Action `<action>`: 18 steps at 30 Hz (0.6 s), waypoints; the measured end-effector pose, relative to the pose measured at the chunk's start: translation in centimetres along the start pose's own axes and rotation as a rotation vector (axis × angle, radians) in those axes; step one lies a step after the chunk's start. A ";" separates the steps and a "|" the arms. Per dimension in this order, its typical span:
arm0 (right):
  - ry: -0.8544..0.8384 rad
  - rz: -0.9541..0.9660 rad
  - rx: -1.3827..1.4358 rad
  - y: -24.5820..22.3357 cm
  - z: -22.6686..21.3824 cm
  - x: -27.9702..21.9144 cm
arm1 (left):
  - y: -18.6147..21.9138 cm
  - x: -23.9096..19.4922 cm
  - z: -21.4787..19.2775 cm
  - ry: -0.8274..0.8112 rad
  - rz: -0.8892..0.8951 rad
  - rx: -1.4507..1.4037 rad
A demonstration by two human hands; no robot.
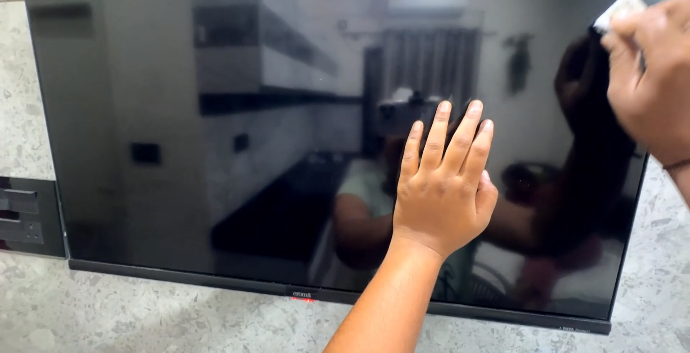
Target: Cleaning a remote control and wiping a wall-mounted TV screen with a white cloth.
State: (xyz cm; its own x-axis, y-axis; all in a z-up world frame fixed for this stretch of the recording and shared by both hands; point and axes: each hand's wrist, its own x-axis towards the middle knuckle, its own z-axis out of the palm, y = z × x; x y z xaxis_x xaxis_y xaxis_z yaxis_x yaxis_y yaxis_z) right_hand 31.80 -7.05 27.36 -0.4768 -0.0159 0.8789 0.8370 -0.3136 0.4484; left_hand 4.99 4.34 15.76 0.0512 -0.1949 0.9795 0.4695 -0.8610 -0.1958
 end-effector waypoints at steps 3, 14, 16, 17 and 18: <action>-0.012 0.025 -0.015 -2.9 -1.4 -0.7 | -0.2 0.5 0.1 0.013 0.003 -0.021; -0.078 -0.135 -0.010 -14.7 -4.3 -2.3 | -0.6 -0.6 0.7 0.013 -0.001 -0.072; -0.070 -0.134 -0.015 -14.6 -3.9 -1.8 | -0.6 -0.8 0.9 0.014 -0.005 -0.076; -0.059 -0.135 -0.023 -14.8 -3.7 -1.8 | -0.6 -1.2 0.9 0.021 -0.009 -0.081; -0.068 -0.129 -0.013 -14.4 -3.0 -2.5 | -0.5 -1.6 0.8 0.007 -0.014 -0.078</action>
State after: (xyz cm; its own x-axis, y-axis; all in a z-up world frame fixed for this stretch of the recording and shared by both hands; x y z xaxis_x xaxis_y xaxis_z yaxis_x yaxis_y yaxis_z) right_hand 20.08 -5.36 18.22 -0.5604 0.0892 0.8234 0.7665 -0.3207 0.5564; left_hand 5.38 5.47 14.33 0.0384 -0.1858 0.9818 0.4002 -0.8975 -0.1854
